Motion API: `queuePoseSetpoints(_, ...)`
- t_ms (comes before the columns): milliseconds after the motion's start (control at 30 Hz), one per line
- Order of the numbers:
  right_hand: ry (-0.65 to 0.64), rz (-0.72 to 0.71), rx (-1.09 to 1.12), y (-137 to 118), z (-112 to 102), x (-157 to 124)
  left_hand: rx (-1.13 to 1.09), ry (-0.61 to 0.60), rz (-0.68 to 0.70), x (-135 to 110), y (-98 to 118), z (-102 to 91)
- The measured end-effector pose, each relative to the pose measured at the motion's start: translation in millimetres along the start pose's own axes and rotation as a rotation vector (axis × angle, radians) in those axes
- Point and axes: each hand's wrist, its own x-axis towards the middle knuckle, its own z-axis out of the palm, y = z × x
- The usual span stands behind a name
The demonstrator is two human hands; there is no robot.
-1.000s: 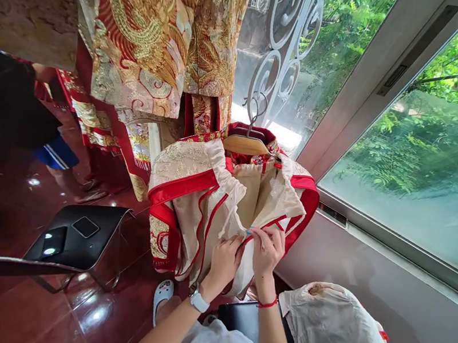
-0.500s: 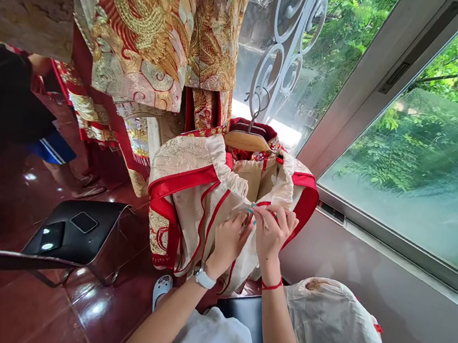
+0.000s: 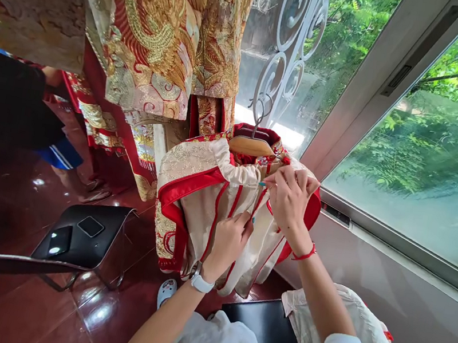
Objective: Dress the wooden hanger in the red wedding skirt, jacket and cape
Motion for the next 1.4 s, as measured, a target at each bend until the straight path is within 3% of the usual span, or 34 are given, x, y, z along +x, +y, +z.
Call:
queuePoseSetpoints(233,-0.103,0.054,0.071,-2.0,18.8,0.6,-0.041,0.044,-0.002,-6.7,-10.3,9.1)
queuePoseSetpoints(367,-0.064,-0.017,0.187,5.9,9.5,-6.3,-0.148,-0.020,-0.017,-7.4,-20.8,10.7)
queuePoseSetpoints(467,0.123,0.156,0.302,19.4,-1.2,-7.7,-0.248,-0.011,-0.037,-1.3,-24.6,-8.0)
queuePoseSetpoints(533,0.213,0.335,0.336,25.3,-4.3,-3.1,-0.268,0.093,-0.054,13.1,-24.4,-33.3)
queuePoseSetpoints(600,0.123,0.439,0.327,26.2,-3.6,7.7,-0.201,0.249,-0.096,38.9,-23.5,-63.7)
queuePoseSetpoints(667,-0.055,0.473,0.246,25.2,-1.2,22.9,-0.047,0.370,-0.152,72.9,-23.7,-90.8)
queuePoseSetpoints(800,-0.302,0.422,0.100,40.5,-0.4,51.5,0.211,0.270,-0.189,128.9,-33.6,-116.1)
queuePoseSetpoints(900,-0.450,0.401,0.381,67.8,-4.1,62.0,0.206,0.196,-0.138,139.9,-49.8,-120.0)
queuePoseSetpoints(1000,-0.457,0.531,0.847,84.9,-3.8,66.9,-0.072,0.140,-0.051,139.9,-68.7,-124.9)
queuePoseSetpoints(1133,-0.224,0.689,1.136,70.8,2.9,77.5,-0.671,0.026,-0.066,145.4,-86.1,-127.7)
queuePoseSetpoints(1267,-0.041,0.585,1.119,37.7,3.5,82.7,-1.000,0.074,-0.102,147.1,-92.3,-118.6)
queuePoseSetpoints(1333,0.013,0.464,0.961,22.5,3.5,75.7,-1.095,0.093,-0.118,145.2,-94.4,-111.9)
queuePoseSetpoints(1400,-0.021,0.332,0.735,9.4,5.6,63.2,-1.138,0.119,-0.125,144.3,-97.6,-105.4)
